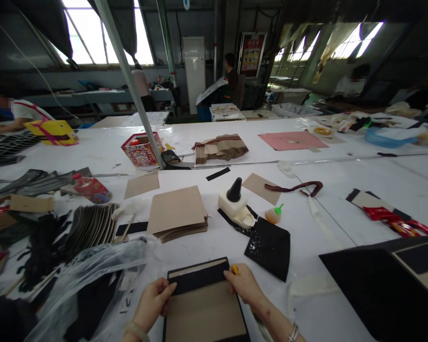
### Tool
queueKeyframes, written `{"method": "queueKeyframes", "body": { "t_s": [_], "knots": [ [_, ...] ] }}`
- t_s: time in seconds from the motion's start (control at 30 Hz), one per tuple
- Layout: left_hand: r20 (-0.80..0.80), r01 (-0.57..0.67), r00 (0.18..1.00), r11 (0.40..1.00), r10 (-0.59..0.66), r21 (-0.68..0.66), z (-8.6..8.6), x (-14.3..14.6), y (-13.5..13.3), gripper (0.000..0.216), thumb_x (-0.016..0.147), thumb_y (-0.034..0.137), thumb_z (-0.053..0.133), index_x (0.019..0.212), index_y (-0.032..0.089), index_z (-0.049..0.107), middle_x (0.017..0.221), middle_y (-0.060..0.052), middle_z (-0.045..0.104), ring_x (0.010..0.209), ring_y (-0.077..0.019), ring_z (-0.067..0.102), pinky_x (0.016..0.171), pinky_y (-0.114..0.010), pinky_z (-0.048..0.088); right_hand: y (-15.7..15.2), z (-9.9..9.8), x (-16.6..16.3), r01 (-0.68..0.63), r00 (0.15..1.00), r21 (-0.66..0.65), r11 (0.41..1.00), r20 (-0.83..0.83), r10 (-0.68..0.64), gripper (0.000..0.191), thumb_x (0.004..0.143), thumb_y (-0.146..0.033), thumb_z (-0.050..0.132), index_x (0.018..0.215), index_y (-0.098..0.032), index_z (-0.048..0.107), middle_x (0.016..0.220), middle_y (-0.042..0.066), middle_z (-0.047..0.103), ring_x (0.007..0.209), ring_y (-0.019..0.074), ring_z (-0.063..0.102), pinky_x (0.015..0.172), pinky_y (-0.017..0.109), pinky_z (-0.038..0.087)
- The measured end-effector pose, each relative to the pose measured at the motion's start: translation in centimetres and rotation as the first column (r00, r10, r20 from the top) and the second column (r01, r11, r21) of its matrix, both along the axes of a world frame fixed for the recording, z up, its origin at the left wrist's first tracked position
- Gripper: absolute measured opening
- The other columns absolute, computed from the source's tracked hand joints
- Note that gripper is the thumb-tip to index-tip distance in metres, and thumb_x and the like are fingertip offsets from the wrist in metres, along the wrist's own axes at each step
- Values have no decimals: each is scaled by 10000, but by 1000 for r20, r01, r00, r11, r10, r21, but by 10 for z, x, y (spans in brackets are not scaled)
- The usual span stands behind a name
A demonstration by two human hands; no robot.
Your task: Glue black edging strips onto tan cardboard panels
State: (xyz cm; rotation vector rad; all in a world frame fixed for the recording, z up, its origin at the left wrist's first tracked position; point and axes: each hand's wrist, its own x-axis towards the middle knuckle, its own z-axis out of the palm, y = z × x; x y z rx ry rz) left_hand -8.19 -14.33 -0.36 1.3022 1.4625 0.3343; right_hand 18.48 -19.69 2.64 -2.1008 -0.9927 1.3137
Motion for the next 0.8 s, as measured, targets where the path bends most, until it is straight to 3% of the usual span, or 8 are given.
{"method": "queueKeyframes", "body": {
  "t_s": [0.1,0.23,0.6,0.8],
  "knots": [
    [-124,25,992,993,-11,113,-1,-1,5,289,783,449,457,590,239,406,498,53,469,475,-123,459,490,-255,355,5,-7,2,1,999,17,1000,41,-1,229,782,-197,501,562,-204,436,399,-52,480,345,84,343,369,195,216],
    [-241,85,970,976,-36,199,3,-2,7,265,814,385,449,608,226,499,540,30,529,588,-157,525,587,-272,356,9,-15,5,-3,997,50,999,83,-1,247,766,-143,517,542,-204,434,384,-68,440,401,103,409,430,204,280],
    [-314,87,949,976,-20,199,-2,-2,8,302,862,346,413,674,197,597,615,4,636,644,-168,591,605,-256,389,8,-30,7,-25,990,59,998,139,16,229,770,-200,529,554,-207,456,401,-65,467,446,127,472,464,216,309],
    [-315,54,949,980,9,192,-2,0,10,291,850,321,433,641,197,594,587,11,629,644,-168,596,603,-256,395,10,-29,6,-26,985,49,998,173,17,207,761,-216,528,563,-204,469,408,-58,485,455,138,489,468,223,303]
  ]
}}
